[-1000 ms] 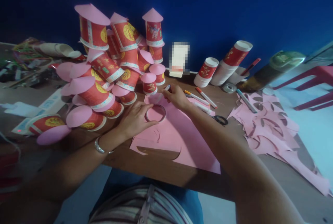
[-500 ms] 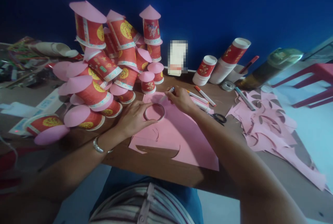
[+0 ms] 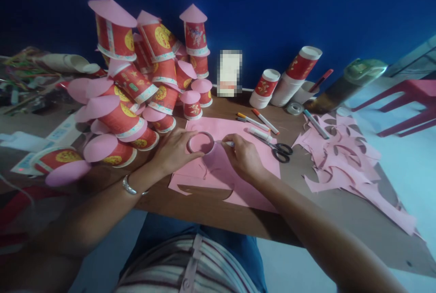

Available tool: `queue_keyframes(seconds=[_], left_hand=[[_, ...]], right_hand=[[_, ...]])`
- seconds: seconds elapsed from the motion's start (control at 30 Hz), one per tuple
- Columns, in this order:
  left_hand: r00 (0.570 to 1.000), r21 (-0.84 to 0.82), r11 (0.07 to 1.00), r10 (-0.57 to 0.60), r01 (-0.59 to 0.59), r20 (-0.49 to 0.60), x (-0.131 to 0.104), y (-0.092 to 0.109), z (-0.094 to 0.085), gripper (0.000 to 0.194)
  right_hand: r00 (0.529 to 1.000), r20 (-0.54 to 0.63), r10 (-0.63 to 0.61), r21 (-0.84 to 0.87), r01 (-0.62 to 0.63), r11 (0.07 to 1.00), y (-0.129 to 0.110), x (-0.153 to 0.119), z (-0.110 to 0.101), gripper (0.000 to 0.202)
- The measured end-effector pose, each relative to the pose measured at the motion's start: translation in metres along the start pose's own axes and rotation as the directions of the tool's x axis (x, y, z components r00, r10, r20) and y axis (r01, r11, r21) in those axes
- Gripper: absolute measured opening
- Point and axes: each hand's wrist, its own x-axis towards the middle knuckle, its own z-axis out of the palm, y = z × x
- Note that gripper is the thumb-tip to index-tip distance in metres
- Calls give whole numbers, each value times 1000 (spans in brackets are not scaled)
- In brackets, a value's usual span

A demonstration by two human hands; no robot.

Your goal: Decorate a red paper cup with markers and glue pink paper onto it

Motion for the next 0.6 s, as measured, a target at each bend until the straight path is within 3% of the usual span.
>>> queue_keyframes(seconds=[0.27,0.6], left_hand=[[998,-1,1000,24,-24,-54,0,-4,5,65],[993,-8,998,68,-69,-98,-2,-8,10,67]], right_hand=[[942,-42,-332,-291,307,906,-11,-33,13,23],[883,55,-466,-360,453,816,-37,-45,13,22]])
